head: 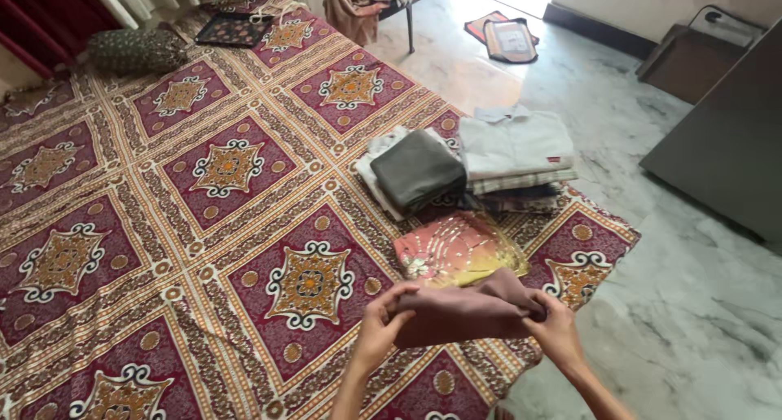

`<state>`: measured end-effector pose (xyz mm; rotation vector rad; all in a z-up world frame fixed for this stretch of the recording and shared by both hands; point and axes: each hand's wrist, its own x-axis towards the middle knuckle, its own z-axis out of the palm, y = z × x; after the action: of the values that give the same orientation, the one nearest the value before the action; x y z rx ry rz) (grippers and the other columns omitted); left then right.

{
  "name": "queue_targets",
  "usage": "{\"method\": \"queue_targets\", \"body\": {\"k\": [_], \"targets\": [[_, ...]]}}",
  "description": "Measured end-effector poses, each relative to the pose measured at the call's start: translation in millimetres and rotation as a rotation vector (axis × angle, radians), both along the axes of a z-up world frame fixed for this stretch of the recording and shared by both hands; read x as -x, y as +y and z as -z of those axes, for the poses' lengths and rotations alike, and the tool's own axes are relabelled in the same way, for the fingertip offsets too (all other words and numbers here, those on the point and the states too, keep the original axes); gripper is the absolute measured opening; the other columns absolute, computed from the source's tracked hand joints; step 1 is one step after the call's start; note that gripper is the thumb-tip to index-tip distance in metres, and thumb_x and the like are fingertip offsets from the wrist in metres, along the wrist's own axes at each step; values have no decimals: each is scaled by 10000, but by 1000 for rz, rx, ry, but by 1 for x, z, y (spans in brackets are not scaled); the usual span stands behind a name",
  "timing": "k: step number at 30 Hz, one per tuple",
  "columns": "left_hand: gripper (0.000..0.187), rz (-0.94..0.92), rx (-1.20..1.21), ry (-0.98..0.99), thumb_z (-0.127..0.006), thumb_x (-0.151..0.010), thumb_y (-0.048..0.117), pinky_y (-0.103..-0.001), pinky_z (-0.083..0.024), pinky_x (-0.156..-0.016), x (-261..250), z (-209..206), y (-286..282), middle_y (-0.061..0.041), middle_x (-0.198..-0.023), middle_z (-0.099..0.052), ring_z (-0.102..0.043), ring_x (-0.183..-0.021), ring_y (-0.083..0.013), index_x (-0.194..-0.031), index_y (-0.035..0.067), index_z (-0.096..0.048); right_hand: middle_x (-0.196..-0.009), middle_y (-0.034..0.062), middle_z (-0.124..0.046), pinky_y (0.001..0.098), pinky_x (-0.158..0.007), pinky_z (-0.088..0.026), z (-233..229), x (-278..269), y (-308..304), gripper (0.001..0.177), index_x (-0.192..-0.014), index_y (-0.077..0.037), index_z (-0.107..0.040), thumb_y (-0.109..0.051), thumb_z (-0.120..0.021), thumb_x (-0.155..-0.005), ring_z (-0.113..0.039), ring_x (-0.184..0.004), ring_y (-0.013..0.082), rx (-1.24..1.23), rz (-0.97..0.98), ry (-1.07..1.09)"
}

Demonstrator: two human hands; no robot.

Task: The person folds a white shirt, a pair of grey trousers, a yellow and pink patterned cloth, and a brown cloth on a patterned floor. The person stacks the folded items together.

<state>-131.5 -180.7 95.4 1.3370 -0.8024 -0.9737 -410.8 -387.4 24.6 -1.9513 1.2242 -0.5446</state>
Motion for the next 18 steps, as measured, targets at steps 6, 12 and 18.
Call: {"method": "queue_targets", "body": {"k": [6, 12, 18], "targets": [[438, 27, 128, -117, -637, -882, -134, -255, -520, -996, 32, -10, -63, -61, -1230, -739, -684, -1158, -131, -1288, 30, -665, -1184, 256, -635, 493, -941, -468, -60, 33, -52, 432, -879, -5, -643, -81, -787, -479, -591, -1122, 422, 720, -245, -208], [410, -6, 52, -134, -612, -923, -90, -265, -547, -945, 63, -21, -118, -70, -1162, -753, -696, -1088, -130, -1295, 71, -672, -899, 136, -630, 384, -793, -522, -64, 84, -124, 332, -786, 11, -520, -38, -841, -715, -588, -859, 272, 222, -555, -190], [403, -137, -308, -192, -587, -939, 52, -393, -636, -835, 100, -28, -156, -26, -1128, -782, -763, -961, -146, -1293, 219, -682, -928, 45, -680, 266, -786, -531, -52, 105, -170, 558, -1249, -56, -413, 28, -674, -762, -660, -829, 168, -84, -609, -199]]}}
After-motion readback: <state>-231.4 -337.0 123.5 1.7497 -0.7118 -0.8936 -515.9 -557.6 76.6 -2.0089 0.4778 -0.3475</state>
